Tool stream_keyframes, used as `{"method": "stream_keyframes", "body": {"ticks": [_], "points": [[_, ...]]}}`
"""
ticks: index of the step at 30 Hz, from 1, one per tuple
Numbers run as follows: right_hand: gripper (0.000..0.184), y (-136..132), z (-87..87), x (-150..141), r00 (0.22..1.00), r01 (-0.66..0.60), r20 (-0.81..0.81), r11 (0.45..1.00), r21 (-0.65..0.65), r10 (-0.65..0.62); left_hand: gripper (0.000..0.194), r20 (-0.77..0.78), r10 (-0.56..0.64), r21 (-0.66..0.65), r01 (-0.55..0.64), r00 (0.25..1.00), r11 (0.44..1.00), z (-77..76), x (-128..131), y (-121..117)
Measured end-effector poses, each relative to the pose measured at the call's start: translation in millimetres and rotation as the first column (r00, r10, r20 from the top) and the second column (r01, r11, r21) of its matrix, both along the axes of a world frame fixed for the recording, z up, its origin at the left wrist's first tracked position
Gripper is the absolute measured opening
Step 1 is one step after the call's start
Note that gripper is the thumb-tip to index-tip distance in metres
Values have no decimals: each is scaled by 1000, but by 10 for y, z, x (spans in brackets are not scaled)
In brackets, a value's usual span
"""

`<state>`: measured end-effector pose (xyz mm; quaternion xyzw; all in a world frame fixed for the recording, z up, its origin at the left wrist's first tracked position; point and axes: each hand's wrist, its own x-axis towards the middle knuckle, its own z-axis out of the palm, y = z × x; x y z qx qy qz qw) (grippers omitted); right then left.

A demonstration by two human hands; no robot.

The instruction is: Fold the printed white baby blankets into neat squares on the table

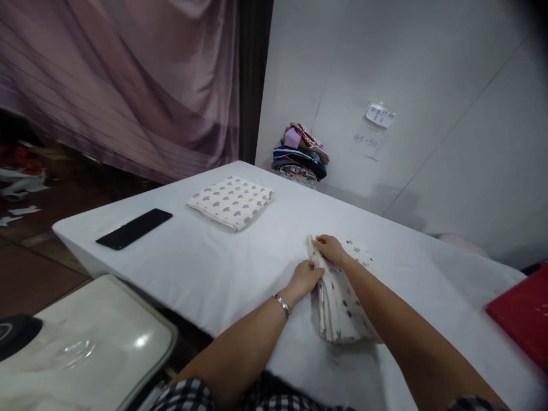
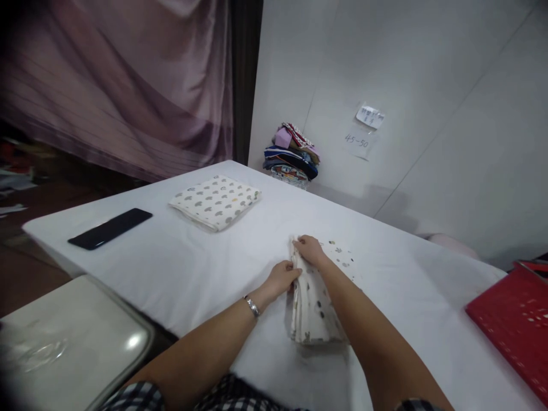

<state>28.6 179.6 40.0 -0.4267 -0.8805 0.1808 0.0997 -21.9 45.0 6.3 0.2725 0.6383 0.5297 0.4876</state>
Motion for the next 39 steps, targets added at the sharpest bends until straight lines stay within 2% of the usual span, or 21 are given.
{"method": "stream_keyframes", "body": {"ticks": [4, 7, 9, 12, 14, 17, 19, 21, 23, 26, 28, 30, 33, 37, 39], "points": [[35, 55, 78, 381, 999, 16, -50, 1000, 14, -16, 24, 24, -22, 22, 22, 999, 1000, -4, -15, -9], [38, 166, 116, 848, 992, 122, -40, 988, 94, -118, 24, 34, -28, 15, 27, 999, 1000, -9, -26, -8], [48, 243, 93, 1175, 974, 221, 22, 968, 122, -225, 23, 24, -32, 8, 32, 999, 999, -1, -28, -8], [65, 309, -5, 1549, 914, 370, 155, 927, 63, -375, 21, 20, -28, -14, 28, 999, 1000, 33, -26, -12], [71, 301, -81, 1679, 900, 413, 154, 911, -4, -408, 20, 26, -24, -19, 24, 999, 1000, 65, -30, -19], [68, 249, -137, 1714, 908, 419, 47, 906, -62, -417, 16, 61, -1, -30, 3, 998, 1000, 129, -49, -46], [68, 243, -95, 1677, 907, 420, -2, 903, -90, -422, 13, 102, 26, -55, -20, 994, 998, 185, -51, -77], [71, 301, 33, 1628, 913, 403, -26, 909, -109, -408, 11, 171, 26, -66, -14, 985, 998, 245, -8, -111], [71, 431, 231, 1582, 933, 354, -44, 932, -84, -358, 13, 290, -9, -41, 22, 957, 999, 295, 113, -127], [67, 697, 530, 1521, 976, 214, -52, 976, 25, -213, 21, 489, -49, 32, 38, 871, 999, 313, 440, -77], [66, 842, 625, 1473, 985, 172, -2, 981, 88, -173, 28, 550, -21, 32, 4, 835, 999, 281, 682, -6], [63, 900, 597, 1409, 982, 176, 41, 977, 124, -182, 31, 574, 13, 6, -21, 819, 1000, 232, 863, 52], [50, 789, 386, 1308, 990, 134, 18, 982, 132, -137, 26, 566, -10, 6, 9, 824, 1000, 174, 939, 41], [38, 375, 80, 1257, 998, 26, -59, 994, 106, -20, 23, 537, -108, 41, 102, 837, 994, 167, 746, -126], [36, 133, 0, 1278, 988, -48, -141, 996, 75, 58, 22, 540, -81, 38, 71, 837, 997, 178, 585, -197]]}}
